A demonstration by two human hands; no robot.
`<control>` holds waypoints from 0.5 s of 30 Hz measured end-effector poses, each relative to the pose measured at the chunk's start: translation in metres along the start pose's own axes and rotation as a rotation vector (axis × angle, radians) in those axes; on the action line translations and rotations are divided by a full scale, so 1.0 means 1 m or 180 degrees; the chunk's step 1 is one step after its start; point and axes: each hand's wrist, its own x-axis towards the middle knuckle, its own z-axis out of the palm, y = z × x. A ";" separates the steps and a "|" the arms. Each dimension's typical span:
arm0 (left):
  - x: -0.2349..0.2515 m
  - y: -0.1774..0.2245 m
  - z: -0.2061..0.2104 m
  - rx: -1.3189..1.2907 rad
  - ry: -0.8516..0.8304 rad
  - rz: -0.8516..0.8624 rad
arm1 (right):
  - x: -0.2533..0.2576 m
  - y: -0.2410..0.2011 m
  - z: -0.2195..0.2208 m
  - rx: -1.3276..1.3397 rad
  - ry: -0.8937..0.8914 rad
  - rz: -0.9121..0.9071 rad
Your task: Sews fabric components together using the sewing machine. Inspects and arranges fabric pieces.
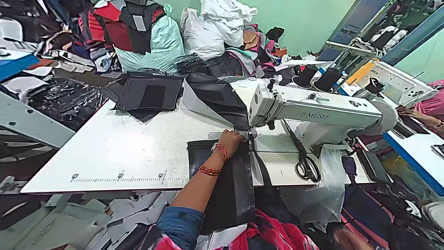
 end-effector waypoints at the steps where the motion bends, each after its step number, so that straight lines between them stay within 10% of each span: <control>1: 0.000 0.000 0.002 0.0001 0.0053 0.0023 | 0.023 -0.010 0.001 0.0214 0.0304 -0.0276; 6: -0.001 0.000 0.001 -0.0082 0.0163 0.0066 | 0.138 -0.148 0.019 0.0443 0.0947 -0.1524; 11: -0.002 -0.001 0.004 -0.0076 0.0230 0.0093 | 0.209 -0.226 0.036 -0.0128 0.0109 -0.0826; 15: -0.002 -0.001 0.001 -0.0118 0.0208 0.0118 | 0.214 -0.223 0.040 0.1796 -0.0081 -0.0371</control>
